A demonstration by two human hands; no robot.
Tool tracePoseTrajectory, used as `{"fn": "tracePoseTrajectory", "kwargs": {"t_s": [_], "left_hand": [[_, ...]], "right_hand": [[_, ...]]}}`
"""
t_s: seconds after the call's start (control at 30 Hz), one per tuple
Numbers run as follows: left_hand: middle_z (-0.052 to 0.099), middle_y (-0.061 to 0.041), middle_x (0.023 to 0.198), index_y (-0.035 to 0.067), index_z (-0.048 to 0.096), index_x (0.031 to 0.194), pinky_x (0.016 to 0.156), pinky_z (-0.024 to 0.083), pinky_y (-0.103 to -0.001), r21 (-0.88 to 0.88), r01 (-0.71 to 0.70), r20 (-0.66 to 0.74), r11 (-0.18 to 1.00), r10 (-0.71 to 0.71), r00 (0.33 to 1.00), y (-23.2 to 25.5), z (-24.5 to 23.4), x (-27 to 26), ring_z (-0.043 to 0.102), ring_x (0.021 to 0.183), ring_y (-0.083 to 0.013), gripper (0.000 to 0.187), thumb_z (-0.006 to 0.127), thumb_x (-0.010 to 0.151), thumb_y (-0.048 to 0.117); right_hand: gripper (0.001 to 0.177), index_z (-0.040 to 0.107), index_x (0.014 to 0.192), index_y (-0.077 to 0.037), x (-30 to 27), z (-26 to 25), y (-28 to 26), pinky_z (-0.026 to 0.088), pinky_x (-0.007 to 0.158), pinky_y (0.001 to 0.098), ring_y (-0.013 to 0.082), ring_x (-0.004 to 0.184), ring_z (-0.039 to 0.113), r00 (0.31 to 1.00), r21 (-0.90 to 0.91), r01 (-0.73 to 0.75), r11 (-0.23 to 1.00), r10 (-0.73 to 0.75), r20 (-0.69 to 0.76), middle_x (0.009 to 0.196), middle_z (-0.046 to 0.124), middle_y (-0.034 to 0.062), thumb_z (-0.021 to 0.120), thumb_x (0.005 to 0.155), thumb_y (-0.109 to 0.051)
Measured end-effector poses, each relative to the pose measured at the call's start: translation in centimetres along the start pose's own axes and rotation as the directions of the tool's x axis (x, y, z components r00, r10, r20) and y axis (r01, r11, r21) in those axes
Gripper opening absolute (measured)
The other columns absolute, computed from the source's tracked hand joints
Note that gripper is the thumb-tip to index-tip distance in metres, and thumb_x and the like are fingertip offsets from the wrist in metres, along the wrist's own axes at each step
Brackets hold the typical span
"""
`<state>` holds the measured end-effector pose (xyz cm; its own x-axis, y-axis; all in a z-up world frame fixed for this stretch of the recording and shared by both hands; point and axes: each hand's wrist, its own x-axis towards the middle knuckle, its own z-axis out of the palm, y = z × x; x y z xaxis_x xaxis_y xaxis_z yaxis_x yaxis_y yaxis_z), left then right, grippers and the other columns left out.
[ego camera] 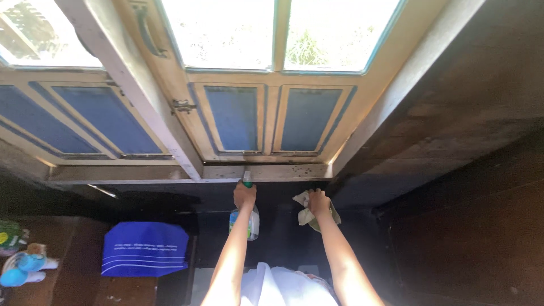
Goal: The person sprays cleaner on a window frame and sill, then wipes the surfaces with a cloth. The person continues wiping the lower frame and sill area, then sprays and wipes the glass pane.
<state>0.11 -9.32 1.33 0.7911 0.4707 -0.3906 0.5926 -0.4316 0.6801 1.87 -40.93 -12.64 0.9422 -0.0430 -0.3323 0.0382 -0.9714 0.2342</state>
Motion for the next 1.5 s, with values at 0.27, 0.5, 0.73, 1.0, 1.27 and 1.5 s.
{"fn": "tracePoseTrajectory", "kwargs": {"t_s": [0.27, 0.5, 0.73, 1.0, 1.27, 1.5], "left_hand": [[0.073, -0.025, 0.126, 0.006, 0.061, 0.145, 0.096, 0.059, -0.06, 0.027, -0.041, 0.053, 0.999, 0.04, 0.998, 2.6, 5.5, -1.4, 0.071, 0.118, -0.0451, 0.061, 0.072, 0.093, 0.035], [0.079, -0.02, 0.111, 0.01, 0.078, 0.12, 0.083, 0.063, -0.053, -0.069, -0.042, 0.125, 0.997, 0.05, 0.991, 4.8, 11.5, -3.5, 0.075, 0.108, -0.041, 0.042, 0.07, 0.086, 0.034], [0.067, -0.011, 0.067, 0.006, 0.07, 0.08, 0.054, 0.055, -0.04, -0.187, -0.132, 0.257, 0.973, 0.178, 0.95, 7.9, 13.8, -5.7, 0.069, 0.061, -0.0253, 0.02, 0.072, 0.087, 0.024], [0.054, -0.004, 0.062, 0.01, 0.062, 0.079, 0.051, 0.046, -0.037, -0.113, -0.298, 0.452, 0.948, 0.316, 0.834, 9.1, 12.5, -6.1, 0.06, 0.054, -0.0209, 0.021, 0.075, 0.088, 0.023], [0.077, -0.026, 0.098, -0.003, 0.078, 0.111, 0.083, 0.063, -0.059, 0.296, -0.544, 0.412, 0.785, 0.409, 0.814, 8.4, 7.3, -5.5, 0.076, 0.1, -0.0449, 0.037, 0.072, 0.088, 0.026], [0.076, -0.024, 0.114, 0.002, 0.068, 0.13, 0.086, 0.063, -0.06, 0.333, -0.539, 0.394, 0.773, 0.406, 0.825, 6.2, 4.7, -2.7, 0.075, 0.106, -0.0423, 0.05, 0.075, 0.09, 0.03]], "right_hand": [[0.03, 0.061, 0.122, -0.013, -2.6, -0.3, 5.3, 0.064, 0.078, 0.0495, 0.0343, 0.111, 0.066, 0.994, 0.205, 0.011, 0.979, 0.012, -0.111, 0.116, 0.061, 0.0137, 0.066, 0.093, -0.021], [0.027, 0.063, 0.118, -0.021, -3.2, 1.3, 8.8, 0.062, 0.082, 0.0553, 0.0352, 0.111, 0.073, 0.997, 0.352, -0.075, 0.933, 0.073, 0.019, 0.124, 0.071, 0.0107, 0.068, 0.092, -0.025], [0.015, 0.083, 0.095, -0.005, -4.9, -0.8, 10.2, 0.064, 0.077, 0.0544, 0.0393, 0.094, 0.078, 0.996, 0.34, -0.051, 0.939, 0.023, 0.086, 0.095, 0.08, 0.0213, 0.071, 0.09, -0.011], [0.026, 0.079, 0.107, 0.009, -10.4, -9.5, 9.4, 0.061, 0.082, 0.0646, 0.0487, 0.096, 0.075, 0.994, 0.458, -0.113, 0.882, 0.097, 0.059, 0.103, 0.076, 0.0317, 0.061, 0.097, -0.008], [0.028, 0.073, 0.121, -0.006, -6.1, -3.0, 8.9, 0.059, 0.091, 0.0669, 0.05, 0.113, 0.07, 0.994, 0.514, -0.111, 0.851, 0.098, 0.053, 0.125, 0.07, 0.0252, 0.069, 0.093, -0.008], [0.026, 0.065, 0.113, -0.012, -6.5, -3.3, 5.5, 0.064, 0.082, 0.0515, 0.0343, 0.109, 0.071, 0.986, 0.385, -0.058, 0.921, 0.112, -0.119, 0.119, 0.069, 0.0137, 0.073, 0.089, -0.019]]}}
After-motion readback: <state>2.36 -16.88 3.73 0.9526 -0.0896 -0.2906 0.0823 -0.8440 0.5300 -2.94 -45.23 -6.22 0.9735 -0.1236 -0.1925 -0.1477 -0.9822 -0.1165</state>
